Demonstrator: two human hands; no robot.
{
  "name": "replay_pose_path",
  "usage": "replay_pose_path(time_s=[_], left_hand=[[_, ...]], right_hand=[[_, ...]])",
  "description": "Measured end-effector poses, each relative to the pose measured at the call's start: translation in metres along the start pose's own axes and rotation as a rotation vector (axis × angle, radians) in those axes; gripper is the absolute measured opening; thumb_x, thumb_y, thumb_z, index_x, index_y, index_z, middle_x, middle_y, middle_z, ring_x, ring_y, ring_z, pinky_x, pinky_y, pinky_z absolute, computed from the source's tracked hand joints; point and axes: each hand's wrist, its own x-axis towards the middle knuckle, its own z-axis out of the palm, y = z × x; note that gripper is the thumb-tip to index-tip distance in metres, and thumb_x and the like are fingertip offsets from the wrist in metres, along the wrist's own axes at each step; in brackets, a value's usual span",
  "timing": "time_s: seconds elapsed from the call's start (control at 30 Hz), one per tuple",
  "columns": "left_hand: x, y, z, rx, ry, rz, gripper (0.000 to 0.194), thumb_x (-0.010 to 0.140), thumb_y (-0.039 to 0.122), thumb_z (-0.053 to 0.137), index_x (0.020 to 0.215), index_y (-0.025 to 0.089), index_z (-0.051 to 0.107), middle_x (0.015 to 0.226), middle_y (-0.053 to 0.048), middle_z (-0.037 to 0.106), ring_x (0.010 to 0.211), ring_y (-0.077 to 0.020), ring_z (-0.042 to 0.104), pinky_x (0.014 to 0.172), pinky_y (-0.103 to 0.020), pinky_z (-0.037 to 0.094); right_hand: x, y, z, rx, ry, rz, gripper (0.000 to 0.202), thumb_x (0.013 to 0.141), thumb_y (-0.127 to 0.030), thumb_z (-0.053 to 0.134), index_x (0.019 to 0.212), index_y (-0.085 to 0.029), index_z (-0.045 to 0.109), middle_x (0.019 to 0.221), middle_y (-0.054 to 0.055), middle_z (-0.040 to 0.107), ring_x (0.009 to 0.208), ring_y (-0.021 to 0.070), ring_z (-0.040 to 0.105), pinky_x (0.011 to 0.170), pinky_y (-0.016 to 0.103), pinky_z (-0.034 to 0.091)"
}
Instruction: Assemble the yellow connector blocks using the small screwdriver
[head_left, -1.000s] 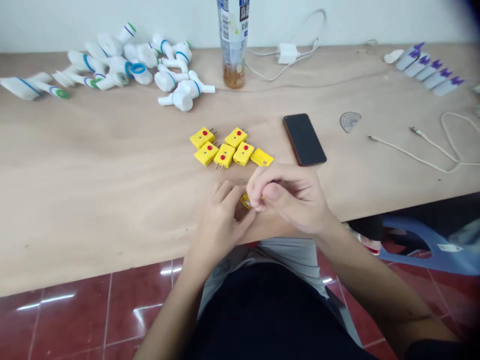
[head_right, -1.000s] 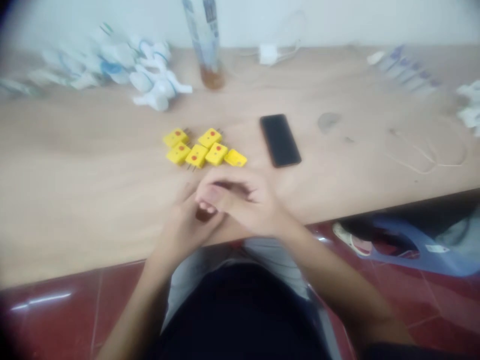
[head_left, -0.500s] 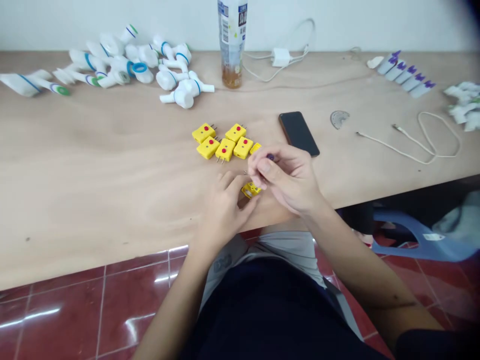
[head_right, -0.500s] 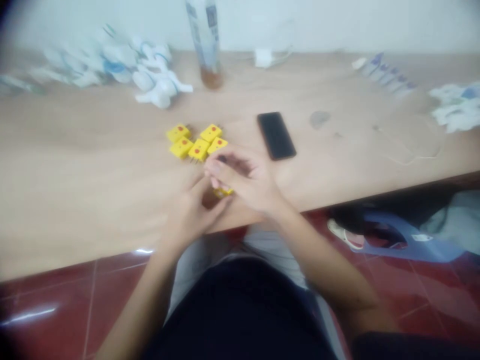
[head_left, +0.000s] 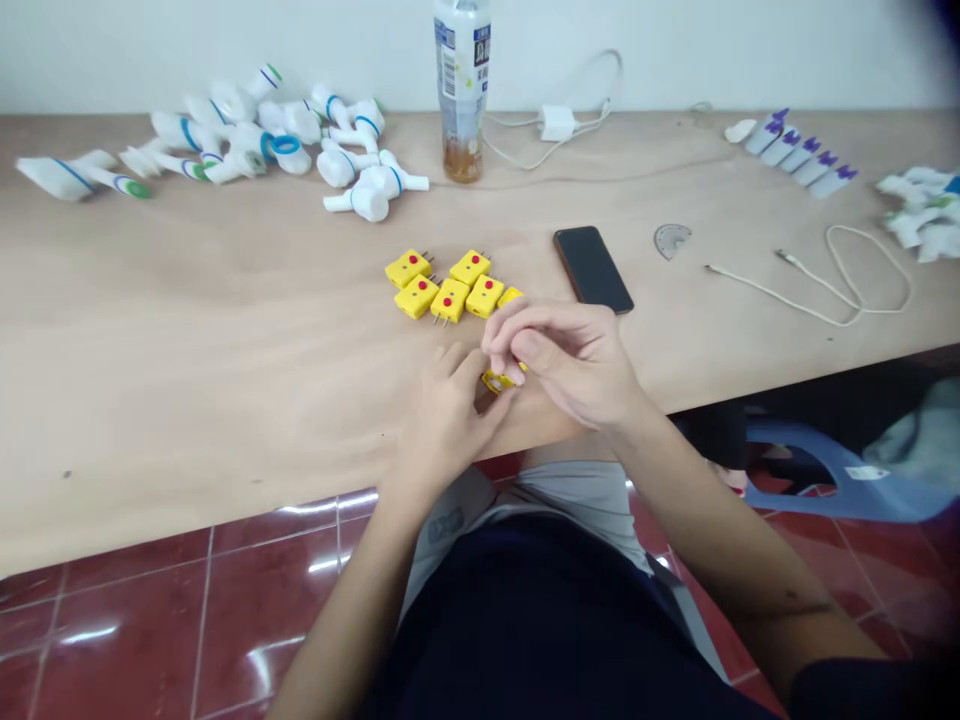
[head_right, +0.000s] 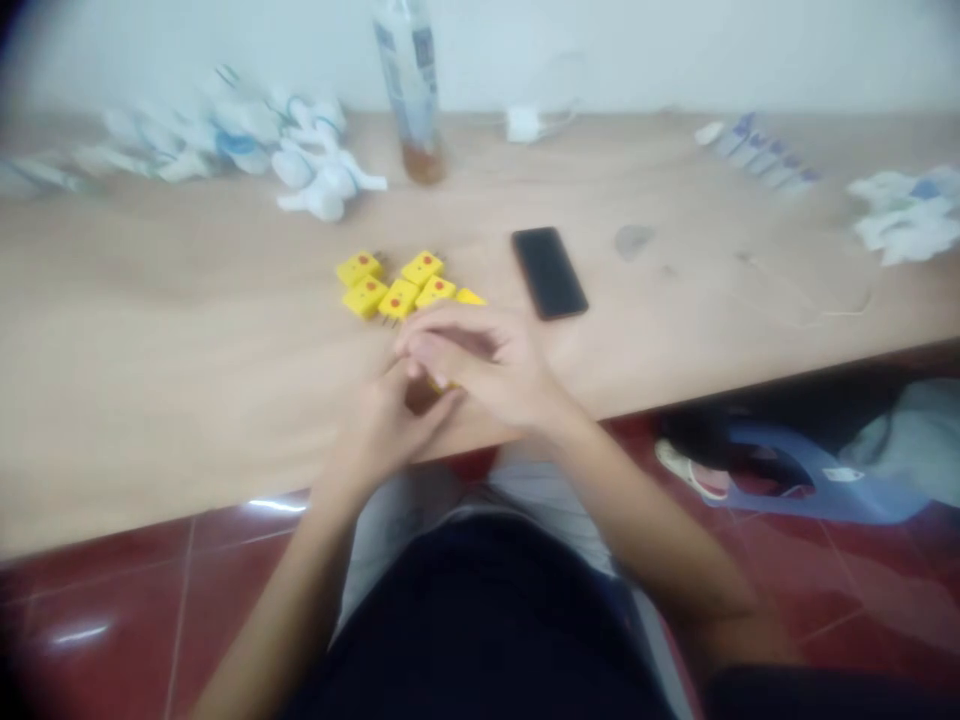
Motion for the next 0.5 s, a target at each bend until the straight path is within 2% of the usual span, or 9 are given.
replay_pose_path(time_s=[0.07,0.13,0.17,0.27,0.33,0.4,0.43,0.5], left_hand=[[0.0006,0.0005,-0.0006,-0.005,-0.008,0.005,0.024,0.106,0.03,0.081,0.129,0.026,0.075,0.132,-0.01,0.079,0.123,-0.0339,0.077,0.106,-0.053,0.065],[0.001,0.0008,-0.0012,-0.001,-0.021,0.004,0.024,0.107,0.03,0.081,0.13,0.026,0.075,0.135,-0.011,0.079,0.121,-0.0338,0.077,0.103,-0.053,0.066],[0.0011,0.0009,-0.0013,0.003,-0.018,-0.001,0.024,0.107,0.031,0.081,0.129,0.025,0.074,0.133,-0.011,0.079,0.119,-0.034,0.077,0.102,-0.053,0.067],[0.0011,0.0009,-0.0013,0.014,-0.018,-0.011,0.02,0.107,0.032,0.08,0.125,0.024,0.074,0.122,-0.009,0.079,0.117,-0.0346,0.077,0.1,-0.053,0.067],[0.0011,0.0013,-0.0013,0.008,-0.022,-0.013,0.021,0.106,0.031,0.08,0.126,0.025,0.074,0.12,-0.008,0.079,0.118,-0.0343,0.077,0.102,-0.053,0.067],[0.0013,0.0021,-0.0016,-0.005,-0.025,-0.008,0.024,0.106,0.029,0.08,0.129,0.026,0.074,0.125,-0.009,0.079,0.12,-0.0342,0.077,0.103,-0.053,0.067],[0.0016,0.0025,-0.0018,-0.013,-0.022,-0.002,0.025,0.106,0.028,0.08,0.13,0.026,0.074,0.127,-0.009,0.079,0.121,-0.0339,0.077,0.104,-0.053,0.067],[0.0021,0.0029,-0.002,-0.022,-0.009,0.013,0.026,0.106,0.027,0.08,0.131,0.026,0.074,0.132,-0.01,0.078,0.124,-0.0341,0.076,0.108,-0.054,0.066]], right_hand=[[-0.0008,-0.0008,0.0006,-0.004,0.011,0.035,0.028,0.108,-0.052,0.08,0.118,-0.027,0.088,0.088,0.001,0.063,0.076,0.0149,0.055,0.068,0.031,0.048],[-0.0012,-0.0021,0.0015,0.026,-0.004,0.083,0.033,0.114,-0.054,0.07,0.126,-0.029,0.088,0.088,0.0,0.06,0.075,0.0147,0.05,0.067,0.03,0.045],[-0.0013,-0.0026,0.0018,0.025,-0.029,0.077,0.032,0.115,-0.053,0.07,0.123,-0.029,0.089,0.091,0.001,0.061,0.075,0.0147,0.051,0.067,0.03,0.046],[-0.0012,-0.0036,0.0017,-0.044,-0.064,-0.011,0.02,0.106,-0.045,0.085,0.107,-0.026,0.09,0.096,0.003,0.07,0.076,0.0151,0.057,0.07,0.031,0.051],[-0.0004,-0.0043,0.0013,-0.028,-0.046,0.02,0.027,0.107,-0.05,0.082,0.117,-0.026,0.089,0.09,0.002,0.065,0.076,0.0153,0.055,0.069,0.03,0.05],[0.0009,-0.0049,0.0012,0.027,-0.02,0.106,0.038,0.113,-0.058,0.071,0.129,-0.027,0.087,0.085,0.0,0.057,0.075,0.0149,0.05,0.067,0.029,0.048],[0.0016,-0.0049,0.0014,0.037,-0.013,0.127,0.04,0.113,-0.059,0.07,0.129,-0.027,0.087,0.085,0.0,0.057,0.075,0.0148,0.05,0.068,0.028,0.048],[0.0026,-0.004,0.0023,-0.005,0.018,0.094,0.036,0.107,-0.058,0.079,0.115,-0.024,0.09,0.086,0.001,0.064,0.076,0.0146,0.055,0.069,0.029,0.051]])
